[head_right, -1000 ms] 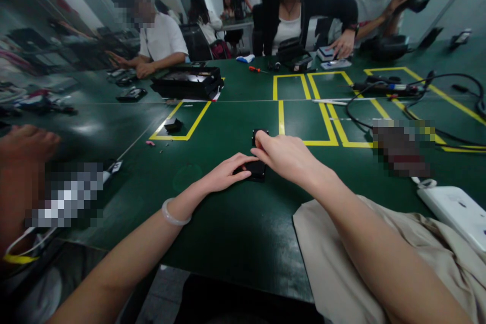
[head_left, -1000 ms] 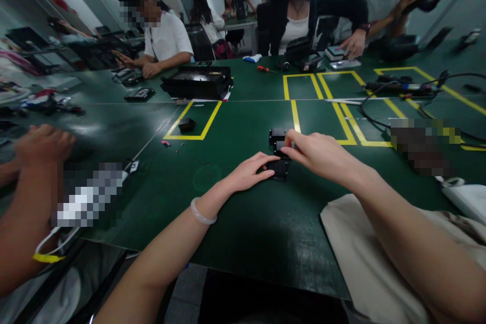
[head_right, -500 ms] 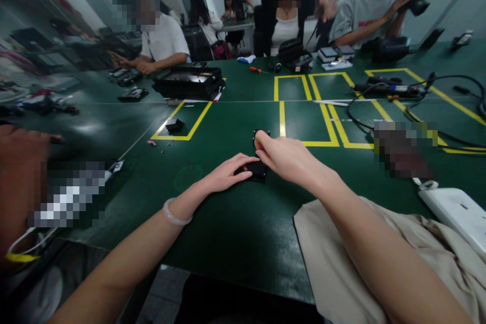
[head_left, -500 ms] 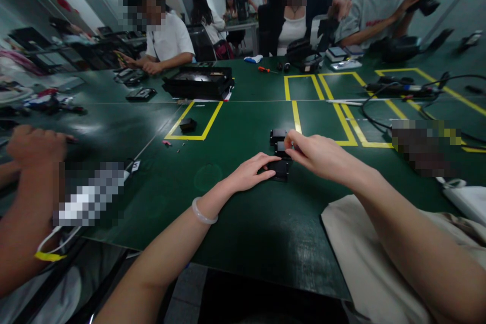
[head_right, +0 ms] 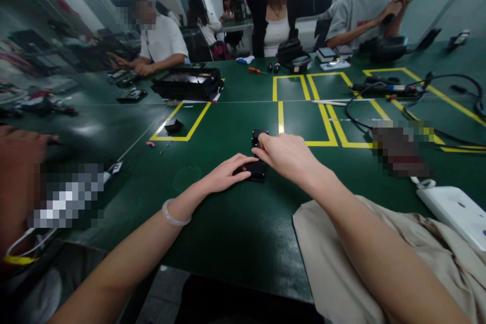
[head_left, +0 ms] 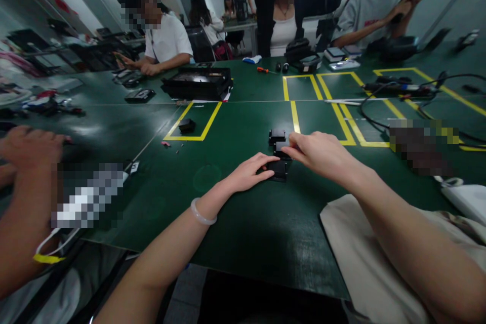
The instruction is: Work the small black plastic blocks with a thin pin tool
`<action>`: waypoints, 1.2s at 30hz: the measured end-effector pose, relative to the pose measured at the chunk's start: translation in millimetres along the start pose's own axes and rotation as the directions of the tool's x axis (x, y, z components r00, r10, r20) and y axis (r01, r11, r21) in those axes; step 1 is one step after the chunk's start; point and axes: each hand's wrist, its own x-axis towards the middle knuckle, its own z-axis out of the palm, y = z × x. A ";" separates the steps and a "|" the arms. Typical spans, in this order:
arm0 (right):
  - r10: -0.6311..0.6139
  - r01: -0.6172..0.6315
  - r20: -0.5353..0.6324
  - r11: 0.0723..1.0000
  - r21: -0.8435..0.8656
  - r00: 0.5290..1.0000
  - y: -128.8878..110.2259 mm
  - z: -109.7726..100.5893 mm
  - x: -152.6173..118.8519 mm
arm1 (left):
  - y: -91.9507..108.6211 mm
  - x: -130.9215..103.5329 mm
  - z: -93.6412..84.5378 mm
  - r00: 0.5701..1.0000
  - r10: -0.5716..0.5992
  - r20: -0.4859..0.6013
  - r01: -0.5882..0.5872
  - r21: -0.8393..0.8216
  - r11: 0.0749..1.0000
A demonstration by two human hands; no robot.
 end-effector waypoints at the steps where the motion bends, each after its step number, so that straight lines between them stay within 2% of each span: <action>1: -0.006 0.006 0.006 1.000 0.009 1.000 0.4 -0.2 -0.3 | 0.0 0.0 -0.1 1.000 0.000 0.001 0.000 0.001 1.000; 7: -0.132 0.121 0.050 0.976 0.183 0.990 3.9 -4.2 -5.3 | 1.7 0.1 -0.7 1.000 0.001 -0.003 -0.001 0.005 1.000; 13: -0.068 0.065 0.028 0.992 0.107 0.997 2.4 -3.2 -4.1 | 2.6 0.0 -1.5 1.000 -0.002 0.006 0.002 0.002 1.000; 21: -0.173 0.147 0.090 0.960 0.238 0.981 7.4 -7.2 -6.7 | 1.7 -0.2 -1.4 1.000 0.004 0.001 -0.004 0.017 1.000; 29: -0.103 0.100 0.032 0.991 0.088 0.994 -5.4 -2.0 -3.5 | -0.1 0.6 0.1 1.000 -0.002 -0.002 0.002 0.020 1.000; 33: -0.060 0.054 0.042 0.988 0.141 0.997 4.3 -1.1 -1.6 | 1.6 0.2 -0.9 1.000 -0.010 0.004 0.010 0.009 1.000; 36: -0.091 0.073 0.080 0.977 0.203 0.993 15.2 -1.8 -0.6 | 2.3 0.0 -1.4 1.000 -0.011 0.007 0.011 0.011 1.000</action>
